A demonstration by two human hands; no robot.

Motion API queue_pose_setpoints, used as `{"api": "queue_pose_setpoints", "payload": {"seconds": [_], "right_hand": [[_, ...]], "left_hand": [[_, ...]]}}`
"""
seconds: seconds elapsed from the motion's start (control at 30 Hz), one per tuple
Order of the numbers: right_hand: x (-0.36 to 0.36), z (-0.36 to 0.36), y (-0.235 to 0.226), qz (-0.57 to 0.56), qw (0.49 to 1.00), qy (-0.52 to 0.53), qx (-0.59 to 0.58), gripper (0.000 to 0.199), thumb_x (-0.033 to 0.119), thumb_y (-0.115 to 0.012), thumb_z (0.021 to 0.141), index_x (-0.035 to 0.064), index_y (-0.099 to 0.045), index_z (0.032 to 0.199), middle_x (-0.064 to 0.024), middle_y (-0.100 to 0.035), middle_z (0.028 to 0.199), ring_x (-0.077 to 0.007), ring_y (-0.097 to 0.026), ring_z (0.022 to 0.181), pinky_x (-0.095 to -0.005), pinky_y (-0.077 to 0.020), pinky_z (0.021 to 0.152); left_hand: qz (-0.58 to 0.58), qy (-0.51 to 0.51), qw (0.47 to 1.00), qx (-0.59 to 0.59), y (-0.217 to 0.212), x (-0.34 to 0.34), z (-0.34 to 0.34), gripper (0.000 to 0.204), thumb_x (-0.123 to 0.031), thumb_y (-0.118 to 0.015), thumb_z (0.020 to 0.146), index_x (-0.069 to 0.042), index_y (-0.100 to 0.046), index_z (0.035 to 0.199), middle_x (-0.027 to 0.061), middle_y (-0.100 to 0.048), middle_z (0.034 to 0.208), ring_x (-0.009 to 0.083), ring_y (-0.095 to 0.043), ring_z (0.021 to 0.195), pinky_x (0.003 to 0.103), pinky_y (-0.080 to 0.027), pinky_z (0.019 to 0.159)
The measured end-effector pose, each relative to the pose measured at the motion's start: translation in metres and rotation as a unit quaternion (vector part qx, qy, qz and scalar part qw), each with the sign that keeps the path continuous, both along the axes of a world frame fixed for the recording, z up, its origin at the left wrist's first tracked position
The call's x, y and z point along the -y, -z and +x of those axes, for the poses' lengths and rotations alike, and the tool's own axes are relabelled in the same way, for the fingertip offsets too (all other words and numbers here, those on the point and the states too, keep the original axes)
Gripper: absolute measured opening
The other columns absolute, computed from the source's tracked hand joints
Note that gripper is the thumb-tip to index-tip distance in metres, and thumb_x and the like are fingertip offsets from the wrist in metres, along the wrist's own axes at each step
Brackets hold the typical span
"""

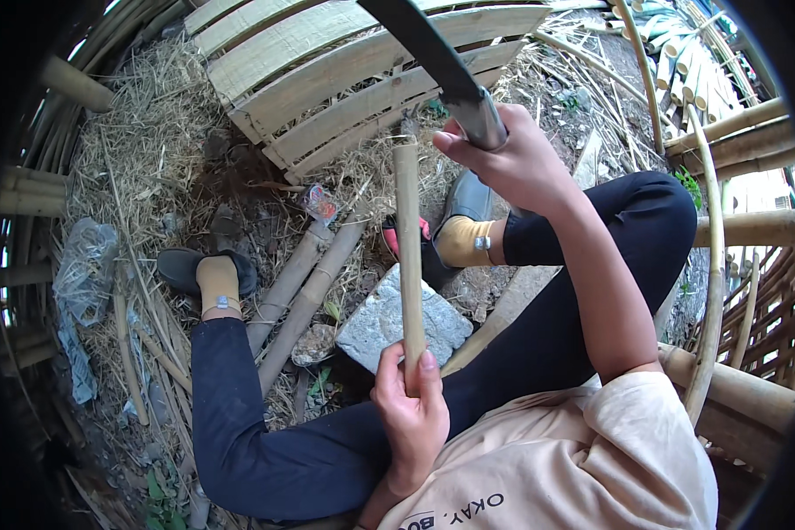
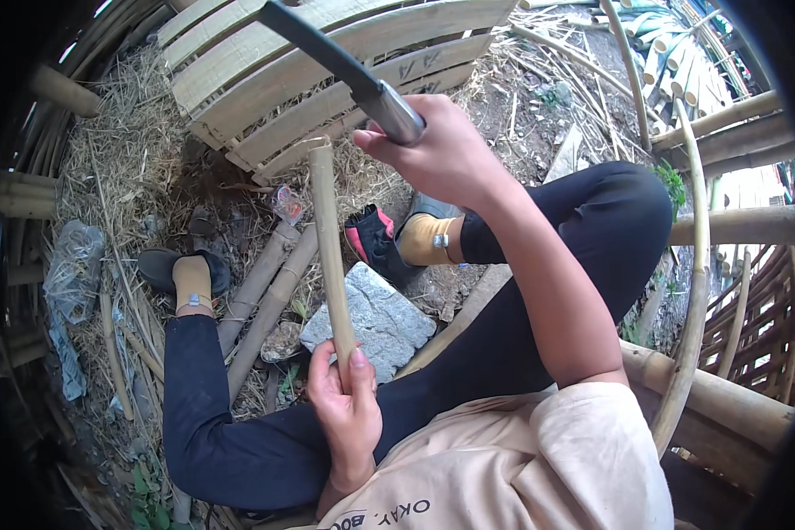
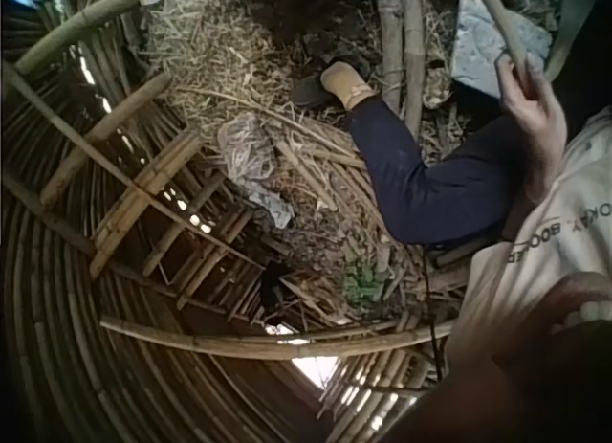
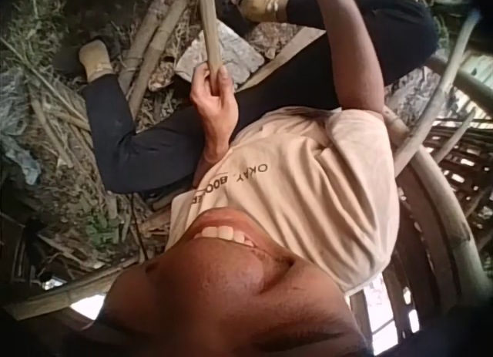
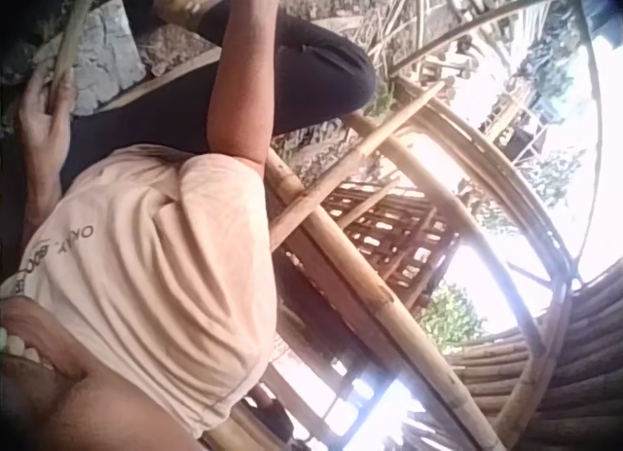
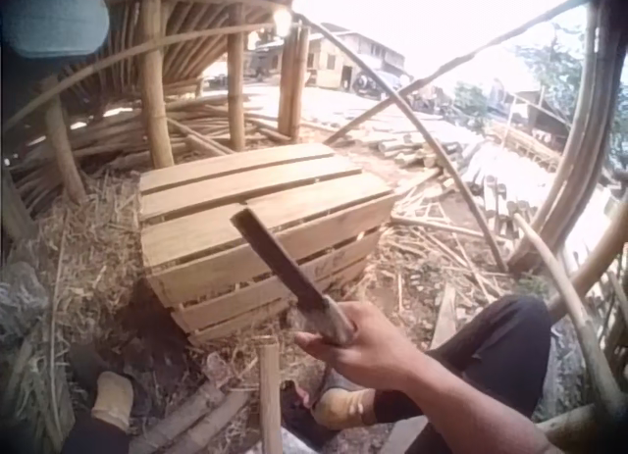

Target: The person uses a machete to shave the outer layer off of a bamboo stick, making several passes along the length of the wood while holding it vertically against a stone.

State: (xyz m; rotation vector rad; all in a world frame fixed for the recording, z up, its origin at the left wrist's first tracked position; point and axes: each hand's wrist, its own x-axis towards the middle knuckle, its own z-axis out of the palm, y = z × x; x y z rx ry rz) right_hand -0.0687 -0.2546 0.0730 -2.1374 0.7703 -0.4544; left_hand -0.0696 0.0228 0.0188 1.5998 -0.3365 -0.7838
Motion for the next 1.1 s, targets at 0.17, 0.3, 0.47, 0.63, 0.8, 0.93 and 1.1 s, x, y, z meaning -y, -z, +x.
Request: {"api": "queue_pose_setpoints", "payload": {"seconds": [0.17, 0.3, 0.47, 0.63, 0.8, 0.93, 1.1], "right_hand": [[-0.006, 0.001, -0.004, 0.303, 0.949, 0.005, 0.091, 0.021, 0.023, -0.066, 0.097, 0.0021, -0.065, 0.095, 0.0078, -0.042, 0.059, -0.0007, -0.036, 0.048, -0.0211, -0.0294, 0.044], [0.006, -0.005, -0.007, 0.367, 0.918, 0.005, 0.151, 0.024, 0.026, -0.07, 0.095, 0.0017, -0.069, 0.09, 0.0062, -0.046, 0.058, -0.003, -0.042, 0.048, -0.0201, -0.0325, 0.045], [0.001, -0.004, -0.012, 0.374, 0.915, 0.011, 0.15, 0.026, 0.026, -0.074, 0.091, 0.0006, -0.069, 0.094, 0.0018, -0.055, 0.07, -0.0048, -0.047, 0.051, -0.0209, -0.0361, 0.046], [-0.003, -0.004, -0.021, 0.412, 0.898, -0.011, 0.157, 0.027, 0.023, -0.08, 0.085, 0.0004, -0.07, 0.097, -0.0022, -0.064, 0.08, -0.0052, -0.047, 0.053, -0.0211, -0.0359, 0.047], [-0.003, 0.0, -0.021, 0.419, 0.893, -0.026, 0.161, 0.026, 0.019, -0.081, 0.083, -0.0014, -0.071, 0.096, -0.0028, -0.064, 0.077, -0.0054, -0.046, 0.052, -0.0217, -0.0364, 0.047], [-0.003, -0.001, -0.017, 0.422, 0.892, -0.052, 0.15, 0.023, 0.015, -0.081, 0.082, -0.0011, -0.07, 0.094, -0.0019, -0.062, 0.075, -0.0053, -0.047, 0.052, -0.022, -0.0372, 0.048], [-0.008, 0.002, -0.015, 0.43, 0.891, -0.042, 0.137, 0.022, 0.015, -0.081, 0.082, 0.001, -0.066, 0.09, -0.0012, -0.06, 0.076, -0.0049, -0.047, 0.052, -0.0208, -0.0368, 0.048]], "left_hand": [[-0.002, 0.044, 0.999, -0.022, 0.0, 0.0, -0.003, 0.012, -0.009, -0.055, 0.102, 0.002, -0.053, 0.105, -0.0012, -0.051, 0.064, 0.0025, -0.043, 0.054, 0.021, -0.032, 0.049], [0.0, 0.041, 0.999, -0.023, 0.002, -0.002, 0.002, 0.012, -0.01, -0.056, 0.102, 0.002, -0.053, 0.103, -0.0017, -0.05, 0.063, 0.0024, -0.042, 0.053, 0.021, -0.032, 0.048], [-0.002, 0.045, 0.999, -0.015, -0.001, -0.008, 0.0, 0.014, -0.013, -0.057, 0.102, 0.001, -0.053, 0.102, -0.0019, -0.051, 0.063, 0.0026, -0.042, 0.053, 0.021, -0.032, 0.048], [-0.019, 0.038, 0.999, -0.032, -0.003, -0.004, 0.0, 0.015, -0.012, -0.057, 0.102, 0.002, -0.053, 0.103, -0.0019, -0.05, 0.063, 0.0026, -0.043, 0.053, 0.021, -0.032, 0.047], [-0.016, 0.04, 0.999, -0.015, 0.0, -0.006, -0.001, 0.015, -0.013, -0.056, 0.102, 0.002, -0.053, 0.103, -0.0022, -0.048, 0.062, 0.0023, -0.042, 0.052, 0.021, -0.031, 0.046], [-0.015, 0.044, 0.999, -0.019, -0.003, -0.007, 0.0, 0.014, -0.012, -0.056, 0.102, 0.002, -0.052, 0.103, -0.0025, -0.048, 0.062, 0.0022, -0.042, 0.052, 0.02, -0.031, 0.046], [-0.024, 0.037, 0.999, -0.032, -0.003, -0.008, -0.001, 0.014, -0.012, -0.056, 0.102, 0.001, -0.053, 0.102, -0.0029, -0.049, 0.063, 0.0021, -0.042, 0.053, 0.02, -0.031, 0.047]]}}
